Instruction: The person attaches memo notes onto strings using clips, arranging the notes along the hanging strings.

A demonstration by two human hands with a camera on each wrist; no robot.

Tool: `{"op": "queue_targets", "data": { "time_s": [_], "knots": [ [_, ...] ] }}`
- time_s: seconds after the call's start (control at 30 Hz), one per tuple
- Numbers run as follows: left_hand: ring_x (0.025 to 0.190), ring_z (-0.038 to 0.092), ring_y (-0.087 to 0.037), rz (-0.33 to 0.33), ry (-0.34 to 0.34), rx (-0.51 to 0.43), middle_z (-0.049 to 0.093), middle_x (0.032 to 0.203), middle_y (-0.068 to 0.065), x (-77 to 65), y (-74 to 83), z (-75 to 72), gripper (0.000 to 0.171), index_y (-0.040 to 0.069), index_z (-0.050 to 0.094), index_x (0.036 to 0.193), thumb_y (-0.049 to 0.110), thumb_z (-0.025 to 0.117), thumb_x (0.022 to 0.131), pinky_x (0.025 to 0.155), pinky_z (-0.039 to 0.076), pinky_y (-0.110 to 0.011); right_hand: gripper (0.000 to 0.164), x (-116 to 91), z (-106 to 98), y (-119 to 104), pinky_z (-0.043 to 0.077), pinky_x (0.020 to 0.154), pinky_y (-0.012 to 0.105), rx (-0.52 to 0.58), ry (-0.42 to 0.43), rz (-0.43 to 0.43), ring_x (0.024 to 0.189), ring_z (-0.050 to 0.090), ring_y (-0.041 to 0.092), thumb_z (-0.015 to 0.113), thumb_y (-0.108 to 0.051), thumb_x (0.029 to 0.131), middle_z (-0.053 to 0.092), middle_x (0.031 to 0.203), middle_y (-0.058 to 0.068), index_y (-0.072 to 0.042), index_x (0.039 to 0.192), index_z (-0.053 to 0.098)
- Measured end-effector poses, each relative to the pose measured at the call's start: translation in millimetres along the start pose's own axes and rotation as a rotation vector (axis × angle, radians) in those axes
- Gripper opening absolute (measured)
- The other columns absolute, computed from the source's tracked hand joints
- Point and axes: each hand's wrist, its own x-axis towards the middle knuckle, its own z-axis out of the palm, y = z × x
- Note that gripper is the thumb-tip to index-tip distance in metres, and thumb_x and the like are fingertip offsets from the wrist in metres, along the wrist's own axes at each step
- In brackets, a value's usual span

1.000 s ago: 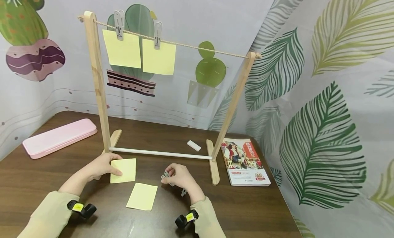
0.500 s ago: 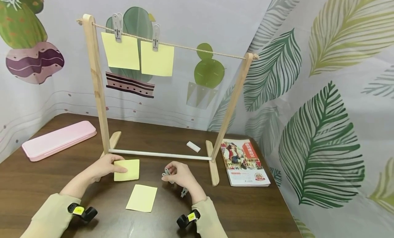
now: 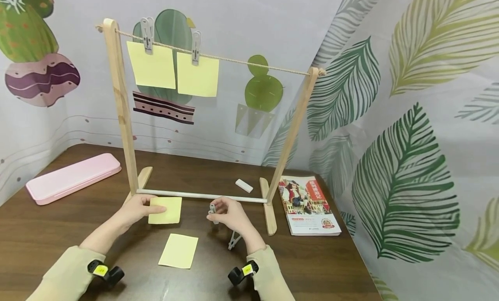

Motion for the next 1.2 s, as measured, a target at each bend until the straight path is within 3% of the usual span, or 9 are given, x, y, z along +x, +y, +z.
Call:
{"op": "queue_targets", "data": {
  "time_s": [0.1,0.2,0.33,0.47,0.73,0.97,1.2],
  "knots": [
    [0.072,0.047,-0.009,0.002,0.011,-0.028,0.059,0.071,0.004,0.4,0.6,2.9,0.024,-0.003,0.068,0.084,0.019,0.075,0.085,0.065,0.040,-0.024,0.031,-4.0,-6.0,-16.5,0.050,0.074,0.026,0.028,0.006,-0.004,0.085,0.064,0.017,0.075,-0.010,0.084,0.068,0.099,0.019,0.002,0.111,0.064],
    [0.076,0.052,-0.007,-0.002,0.017,-0.037,0.066,0.078,0.003,1.4,2.2,6.4,0.025,-0.004,0.071,0.091,0.020,0.074,0.087,0.069,0.043,-0.024,0.032,-2.9,-9.1,-18.4,0.051,0.075,0.027,0.049,0.017,-0.006,0.087,0.064,0.018,0.075,-0.008,0.085,0.068,0.101,0.022,0.004,0.112,0.063],
    [0.082,0.058,-0.007,-0.009,0.032,-0.068,0.073,0.089,-0.005,2.7,5.3,13.1,0.030,-0.007,0.071,0.101,0.020,0.074,0.088,0.074,0.047,-0.024,0.033,5.0,-9.5,-3.2,0.052,0.076,0.026,0.070,0.040,-0.023,0.088,0.065,0.015,0.076,-0.009,0.084,0.069,0.101,0.019,0.002,0.113,0.062],
    [0.082,0.061,-0.006,0.001,0.043,-0.114,0.075,0.096,-0.011,5.8,6.8,21.9,0.034,-0.009,0.069,0.107,0.017,0.074,0.087,0.073,0.050,-0.024,0.032,5.6,-12.0,-4.6,0.053,0.077,0.025,0.062,0.061,-0.030,0.089,0.065,0.015,0.074,-0.007,0.086,0.069,0.102,0.019,0.003,0.114,0.062],
    [0.086,0.061,-0.008,-0.029,0.049,-0.077,0.075,0.092,-0.006,11.2,12.3,31.4,0.029,-0.003,0.073,0.102,0.021,0.077,0.085,0.083,0.046,-0.029,0.028,-3.1,-24.2,-41.5,0.054,0.080,0.031,0.015,0.057,-0.086,0.093,0.065,0.031,0.067,0.002,0.088,0.064,0.102,0.029,0.012,0.112,0.059],
    [0.083,0.061,-0.010,-0.018,0.019,-0.092,0.074,0.086,-0.005,16.8,27.4,36.5,0.029,-0.004,0.072,0.101,0.021,0.075,0.087,0.080,0.046,-0.029,0.030,10.9,-32.4,-25.3,0.052,0.082,0.025,0.012,0.145,-0.090,0.096,0.065,0.030,0.069,-0.001,0.088,0.066,0.104,0.025,0.008,0.114,0.059],
    [0.080,0.055,-0.013,0.000,-0.004,-0.018,0.070,0.081,-0.001,26.1,46.3,42.2,0.025,-0.001,0.073,0.099,0.021,0.074,0.087,0.074,0.044,-0.028,0.036,17.3,-51.0,-35.0,0.052,0.085,0.027,-0.020,0.173,-0.150,0.097,0.064,0.029,0.068,-0.003,0.090,0.066,0.105,0.023,0.006,0.123,0.058]
  ]
}}
